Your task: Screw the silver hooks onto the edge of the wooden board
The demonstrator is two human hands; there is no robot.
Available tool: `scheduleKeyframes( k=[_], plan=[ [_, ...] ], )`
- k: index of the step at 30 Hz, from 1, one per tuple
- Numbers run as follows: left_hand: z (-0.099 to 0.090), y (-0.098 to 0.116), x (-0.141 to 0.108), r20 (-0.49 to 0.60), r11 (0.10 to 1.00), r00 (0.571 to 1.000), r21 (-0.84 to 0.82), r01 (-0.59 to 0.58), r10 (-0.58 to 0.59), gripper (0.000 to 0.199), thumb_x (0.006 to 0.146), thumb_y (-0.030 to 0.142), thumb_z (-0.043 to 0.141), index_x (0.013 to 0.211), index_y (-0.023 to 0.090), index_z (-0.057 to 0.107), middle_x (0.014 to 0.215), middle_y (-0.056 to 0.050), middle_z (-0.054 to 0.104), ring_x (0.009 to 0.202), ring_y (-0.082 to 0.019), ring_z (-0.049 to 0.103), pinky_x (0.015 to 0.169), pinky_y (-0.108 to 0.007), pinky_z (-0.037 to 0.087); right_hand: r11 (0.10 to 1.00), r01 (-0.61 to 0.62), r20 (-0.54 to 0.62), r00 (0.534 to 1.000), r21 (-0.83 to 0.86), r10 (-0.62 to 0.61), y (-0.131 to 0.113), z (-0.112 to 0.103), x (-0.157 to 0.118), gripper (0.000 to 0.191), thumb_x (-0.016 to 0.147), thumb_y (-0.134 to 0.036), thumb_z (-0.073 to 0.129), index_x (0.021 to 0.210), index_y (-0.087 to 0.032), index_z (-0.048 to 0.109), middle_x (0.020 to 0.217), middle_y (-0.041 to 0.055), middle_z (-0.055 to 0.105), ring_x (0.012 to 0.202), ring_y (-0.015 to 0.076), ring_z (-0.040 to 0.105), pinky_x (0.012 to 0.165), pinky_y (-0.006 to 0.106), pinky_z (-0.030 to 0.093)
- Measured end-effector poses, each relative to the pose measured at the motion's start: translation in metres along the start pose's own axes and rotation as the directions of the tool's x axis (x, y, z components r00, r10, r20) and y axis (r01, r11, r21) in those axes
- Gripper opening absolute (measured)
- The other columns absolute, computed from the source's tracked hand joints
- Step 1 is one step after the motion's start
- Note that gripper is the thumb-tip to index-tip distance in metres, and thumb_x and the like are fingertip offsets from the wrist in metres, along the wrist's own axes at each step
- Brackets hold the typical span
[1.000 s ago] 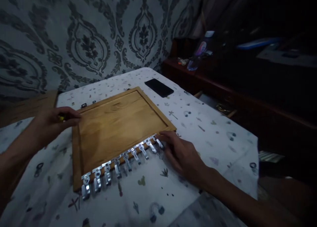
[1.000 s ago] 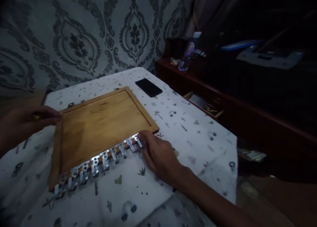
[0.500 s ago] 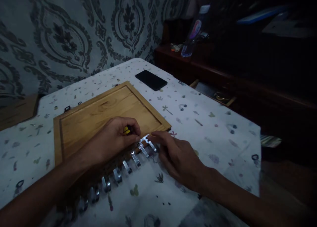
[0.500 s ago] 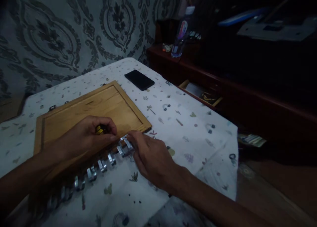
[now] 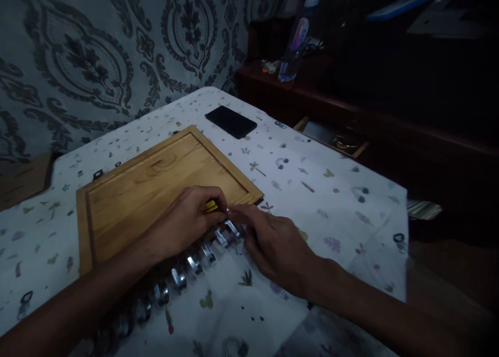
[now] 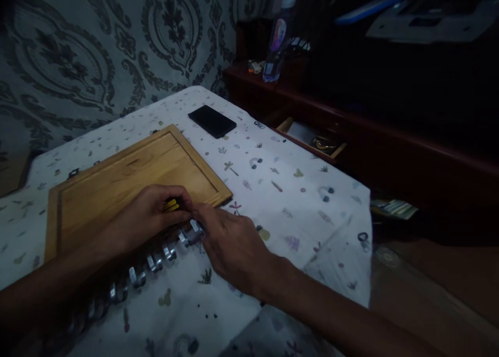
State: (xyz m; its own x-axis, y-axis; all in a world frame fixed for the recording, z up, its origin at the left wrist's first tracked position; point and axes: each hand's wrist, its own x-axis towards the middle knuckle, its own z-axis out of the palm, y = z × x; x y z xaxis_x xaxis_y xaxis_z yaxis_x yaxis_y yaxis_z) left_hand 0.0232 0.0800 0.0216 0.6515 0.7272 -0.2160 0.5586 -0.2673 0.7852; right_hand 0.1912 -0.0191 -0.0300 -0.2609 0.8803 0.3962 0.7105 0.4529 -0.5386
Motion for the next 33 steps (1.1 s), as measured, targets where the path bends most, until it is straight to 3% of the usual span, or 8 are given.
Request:
scheduleKeyframes(
  k=[8,11,17,25,33],
  plan=[
    [-0.0015,0.0003,-0.0005,0.040,1.000,0.999,0.024,0.011,-0.012,0.006,0.075,0.021,0.064,0.076,0.017,0.068,0.074,0.000,0.068,0.072,-0.015,0.061,0.067,-0.025,0.046,0.999,-0.041,0.026,0.999,0.013,0.041,-0.0032,-0.0037,0.0018,0.040,0.083,-0.004,0.039,0.122,-0.014,0.044,0.103,0.0119,0.074,0.084,0.0200,0.071,0.068,0.033,0.059],
    [-0.0026,-0.0016,-0.0007,0.053,0.999,0.998,-0.041,0.030,-0.028,0.006,0.074,0.021,0.064,0.076,0.016,0.067,0.074,0.000,0.068,0.070,-0.014,0.061,0.066,-0.024,0.047,0.998,-0.060,0.039,0.997,0.025,0.059,-0.0039,-0.0045,0.0024,0.040,0.083,-0.004,0.039,0.121,-0.014,0.045,0.104,0.0121,0.074,0.086,0.0205,0.071,0.069,0.033,0.059],
    [-0.0040,-0.0031,-0.0012,-0.009,0.986,0.996,-0.139,0.087,-0.089,0.007,0.071,0.021,0.066,0.071,0.017,0.061,0.061,0.005,0.060,0.052,-0.009,0.053,0.051,-0.020,0.040,0.997,-0.078,0.047,0.996,0.007,0.077,-0.0044,-0.0040,0.0024,0.037,0.084,-0.006,0.037,0.119,-0.014,0.046,0.100,0.0125,0.074,0.083,0.0217,0.071,0.068,0.035,0.058],
    [-0.0034,0.0014,-0.0021,-0.010,0.999,0.999,0.018,0.036,-0.036,0.003,0.071,0.019,0.064,0.070,0.016,0.065,0.063,0.003,0.063,0.060,-0.011,0.055,0.056,-0.021,0.041,0.997,-0.077,0.044,0.996,0.020,0.076,-0.0029,-0.0020,0.0011,0.039,0.083,-0.005,0.038,0.120,-0.014,0.046,0.102,0.0121,0.074,0.087,0.0206,0.071,0.072,0.033,0.058],
    [-0.0038,0.0022,-0.0005,0.011,0.998,1.000,0.064,0.004,-0.005,0.003,0.074,0.018,0.065,0.073,0.016,0.068,0.069,0.002,0.069,0.064,-0.012,0.060,0.060,-0.022,0.043,0.997,-0.072,0.049,0.996,0.023,0.071,-0.0043,-0.0048,0.0030,0.041,0.081,-0.003,0.038,0.120,-0.010,0.049,0.103,0.0143,0.074,0.084,0.0211,0.071,0.069,0.035,0.060]
  ],
)
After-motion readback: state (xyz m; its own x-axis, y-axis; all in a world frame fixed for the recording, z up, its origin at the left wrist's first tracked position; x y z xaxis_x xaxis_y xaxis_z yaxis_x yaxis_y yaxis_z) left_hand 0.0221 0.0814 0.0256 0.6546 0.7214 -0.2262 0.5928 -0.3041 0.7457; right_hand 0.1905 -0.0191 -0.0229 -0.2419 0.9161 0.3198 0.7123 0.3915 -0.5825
